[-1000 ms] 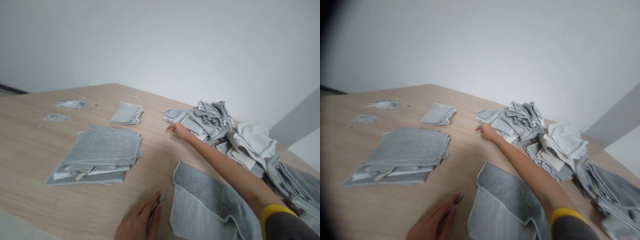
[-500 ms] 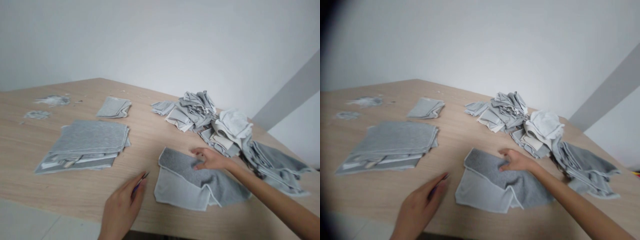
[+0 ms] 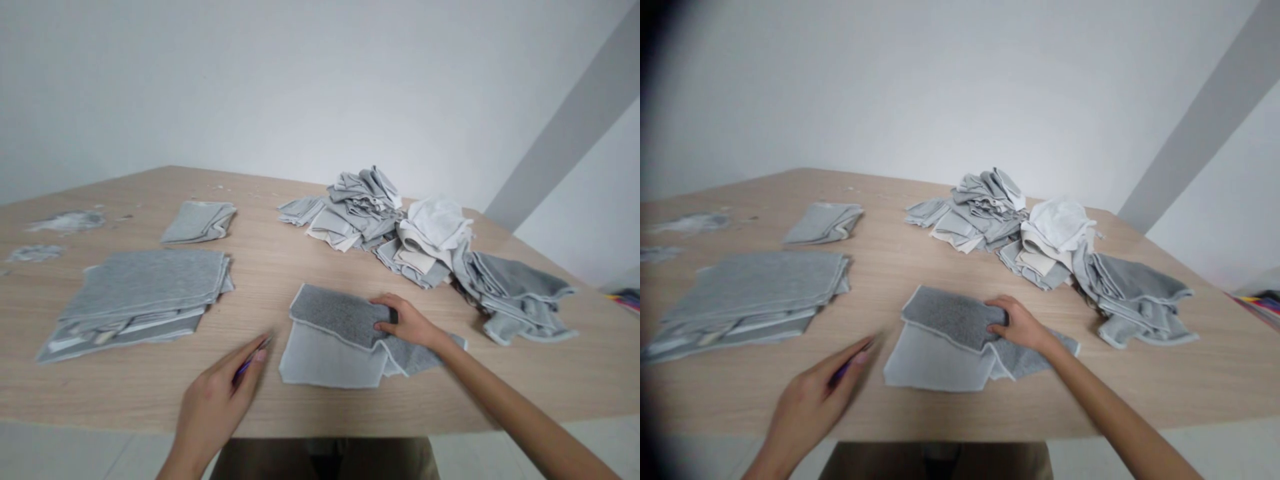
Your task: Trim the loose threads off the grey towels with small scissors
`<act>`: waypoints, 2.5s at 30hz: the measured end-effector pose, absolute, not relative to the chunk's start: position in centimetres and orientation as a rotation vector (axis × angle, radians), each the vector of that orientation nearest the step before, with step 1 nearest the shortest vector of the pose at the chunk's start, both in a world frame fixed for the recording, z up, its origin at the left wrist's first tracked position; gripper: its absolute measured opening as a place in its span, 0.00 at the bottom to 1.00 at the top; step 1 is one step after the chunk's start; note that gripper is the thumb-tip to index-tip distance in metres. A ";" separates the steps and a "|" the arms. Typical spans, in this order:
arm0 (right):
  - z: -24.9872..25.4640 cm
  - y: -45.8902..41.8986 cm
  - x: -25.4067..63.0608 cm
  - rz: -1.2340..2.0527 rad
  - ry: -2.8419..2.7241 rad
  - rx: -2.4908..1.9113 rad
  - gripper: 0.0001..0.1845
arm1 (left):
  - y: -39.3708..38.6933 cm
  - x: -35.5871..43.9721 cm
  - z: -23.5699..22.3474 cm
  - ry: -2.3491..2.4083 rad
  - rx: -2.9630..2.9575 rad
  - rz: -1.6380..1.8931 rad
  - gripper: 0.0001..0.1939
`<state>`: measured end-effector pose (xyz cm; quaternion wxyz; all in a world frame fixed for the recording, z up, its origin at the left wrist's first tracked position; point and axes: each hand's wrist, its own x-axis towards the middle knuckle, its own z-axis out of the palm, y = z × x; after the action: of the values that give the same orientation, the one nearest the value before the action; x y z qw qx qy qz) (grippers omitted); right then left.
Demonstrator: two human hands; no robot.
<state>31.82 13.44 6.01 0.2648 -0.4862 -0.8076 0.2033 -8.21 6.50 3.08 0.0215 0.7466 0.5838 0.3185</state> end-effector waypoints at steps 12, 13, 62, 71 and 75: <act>6.5 6.7 33.3 0.351 -1.984 -1.284 0.16 | 5.3 -6.0 3.1 1.474 2.427 0.884 0.21; 6.7 6.0 33.0 0.356 -1.981 -1.293 0.16 | 5.3 -6.3 3.2 1.475 2.369 0.853 0.21; 4.0 2.6 20.7 0.222 -2.189 -1.185 0.11 | 9.5 -7.1 5.7 1.271 2.210 0.466 0.14; 4.7 4.1 15.6 0.211 -2.204 -1.249 0.20 | 9.7 -6.4 6.8 1.228 1.974 0.524 0.18; 4.2 5.2 14.2 0.197 -2.129 -1.268 0.11 | 9.9 -5.6 7.4 1.163 1.811 0.555 0.18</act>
<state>14.21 5.15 4.24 0.3218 -0.4830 -0.8109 0.0752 -5.57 9.95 7.36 0.4433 0.7303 0.4691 0.2239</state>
